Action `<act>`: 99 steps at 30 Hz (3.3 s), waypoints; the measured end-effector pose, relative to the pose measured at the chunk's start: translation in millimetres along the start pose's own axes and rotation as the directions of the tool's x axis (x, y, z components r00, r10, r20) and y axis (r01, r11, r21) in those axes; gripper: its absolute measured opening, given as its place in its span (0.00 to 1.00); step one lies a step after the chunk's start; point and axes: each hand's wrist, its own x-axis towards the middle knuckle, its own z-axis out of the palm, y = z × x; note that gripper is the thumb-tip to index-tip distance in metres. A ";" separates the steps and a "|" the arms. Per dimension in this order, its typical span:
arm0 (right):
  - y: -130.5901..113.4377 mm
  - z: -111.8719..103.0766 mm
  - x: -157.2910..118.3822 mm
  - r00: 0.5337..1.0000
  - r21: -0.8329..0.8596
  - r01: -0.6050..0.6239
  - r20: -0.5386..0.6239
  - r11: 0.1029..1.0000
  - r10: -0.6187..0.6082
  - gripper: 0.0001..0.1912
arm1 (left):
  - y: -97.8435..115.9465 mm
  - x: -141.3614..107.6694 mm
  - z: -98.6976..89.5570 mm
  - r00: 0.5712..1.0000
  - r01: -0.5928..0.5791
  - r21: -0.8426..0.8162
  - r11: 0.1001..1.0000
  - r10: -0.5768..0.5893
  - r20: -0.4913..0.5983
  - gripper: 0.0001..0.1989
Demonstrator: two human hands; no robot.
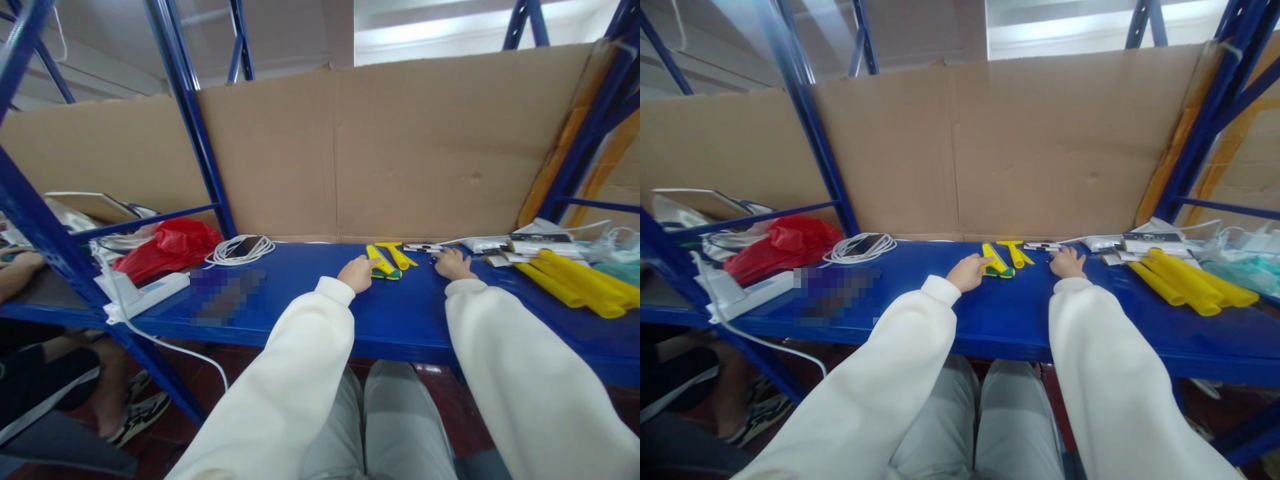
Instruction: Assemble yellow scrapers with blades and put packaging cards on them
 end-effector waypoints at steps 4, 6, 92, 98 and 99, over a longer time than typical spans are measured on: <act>-3.7 -4.1 -1.7 0.997 -0.047 0.068 -0.020 0.997 -0.069 0.26 | -0.3 -0.1 -0.2 1.000 -0.007 0.001 1.000 0.007 0.001 0.25; -5.0 -5.5 -2.5 0.997 -0.062 0.080 -0.016 0.995 -0.081 0.26 | -0.6 0.0 0.3 1.000 -0.011 0.002 1.000 0.011 -0.002 0.25; -116.4 -19.6 -40.9 0.944 0.696 0.318 -0.167 0.644 -0.286 0.06 | 5.2 -0.7 -2.3 0.990 0.084 -0.046 0.995 -0.089 -0.112 0.26; -123.2 -9.9 -41.9 0.967 0.835 0.234 -0.149 0.498 -0.205 0.01 | 5.5 -1.7 -3.6 0.988 0.076 -0.059 0.995 -0.083 -0.131 0.27; -124.3 -8.4 -41.6 0.968 0.853 0.229 -0.149 0.469 -0.201 0.02 | 5.5 -1.8 -3.8 0.988 0.074 -0.061 0.995 -0.082 -0.131 0.27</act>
